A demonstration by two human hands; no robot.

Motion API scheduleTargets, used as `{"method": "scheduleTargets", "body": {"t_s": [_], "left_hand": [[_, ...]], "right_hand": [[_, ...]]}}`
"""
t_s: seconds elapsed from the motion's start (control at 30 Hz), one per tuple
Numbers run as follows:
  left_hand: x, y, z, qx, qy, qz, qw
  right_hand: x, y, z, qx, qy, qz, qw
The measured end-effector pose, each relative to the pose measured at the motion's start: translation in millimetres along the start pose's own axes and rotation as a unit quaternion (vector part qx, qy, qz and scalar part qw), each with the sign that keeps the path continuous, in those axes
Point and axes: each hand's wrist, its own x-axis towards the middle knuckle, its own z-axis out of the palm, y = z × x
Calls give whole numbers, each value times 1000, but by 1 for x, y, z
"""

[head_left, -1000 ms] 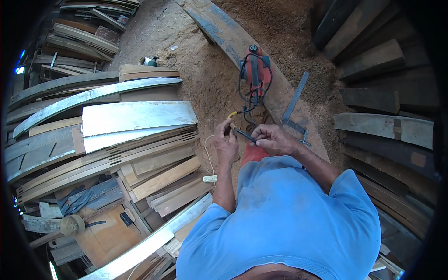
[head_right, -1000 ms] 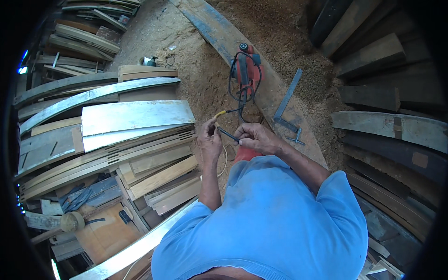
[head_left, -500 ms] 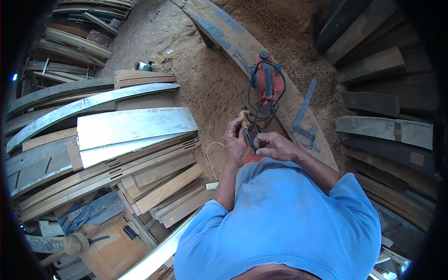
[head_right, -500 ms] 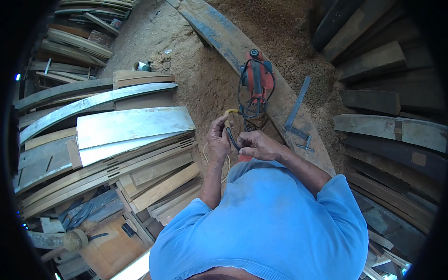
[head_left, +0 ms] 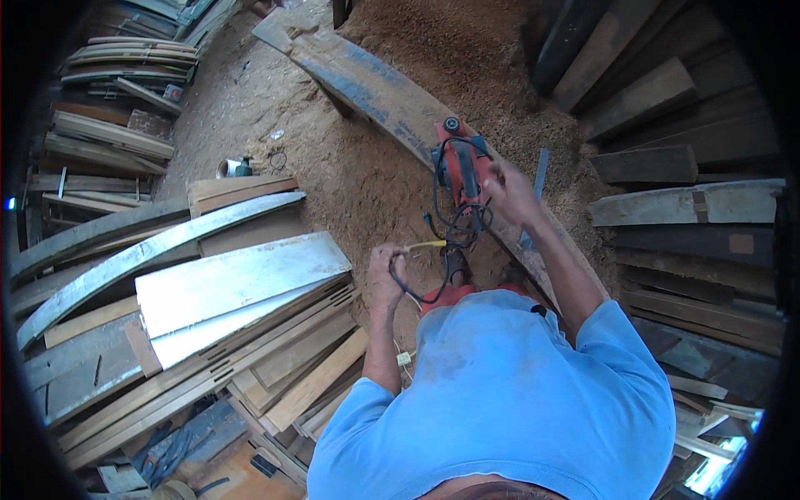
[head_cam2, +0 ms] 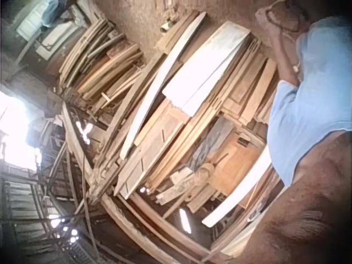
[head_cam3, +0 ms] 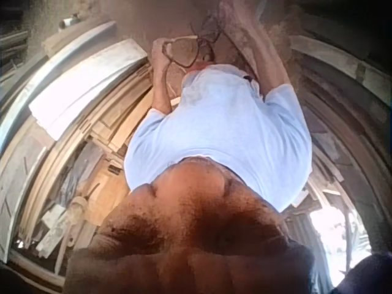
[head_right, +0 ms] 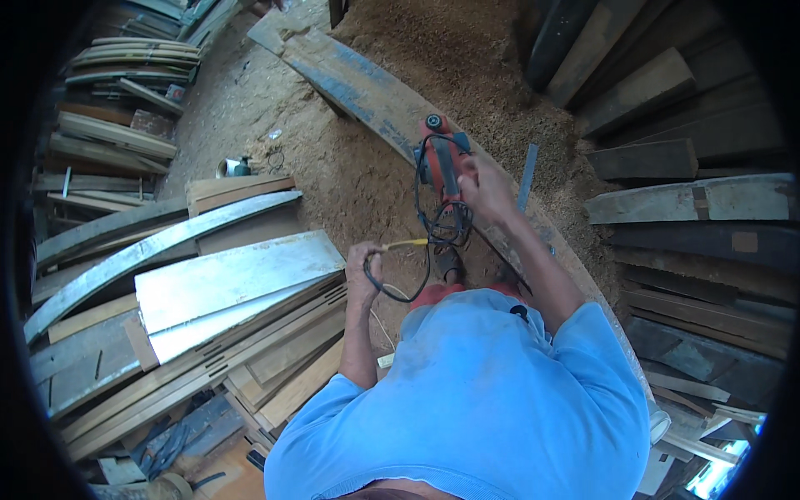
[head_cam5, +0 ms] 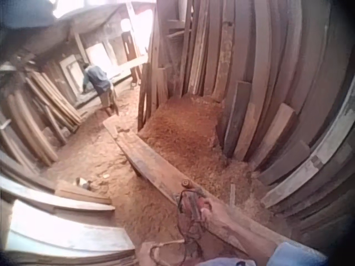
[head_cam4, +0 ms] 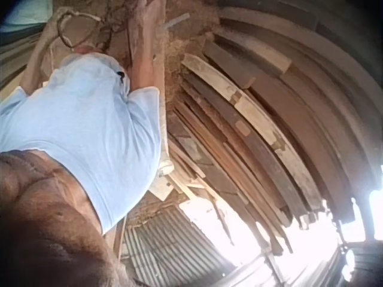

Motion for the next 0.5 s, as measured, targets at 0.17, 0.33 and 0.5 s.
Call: {"method": "scheduleTargets", "body": {"t_s": [0.17, 0.33, 0.5], "left_hand": [[-17, -30, -11, 11, -172, -50, 984], [-33, -51, -14, -59, -187, -112, 974], [-17, -66, -23, -206, -214, -286, 911]], "right_hand": [[74, 54, 6, -57, -14, 13, 998], [66, 46, 6, 281, -135, 38, 949], [-22, 13, -27, 435, -295, 5, 851]]}}
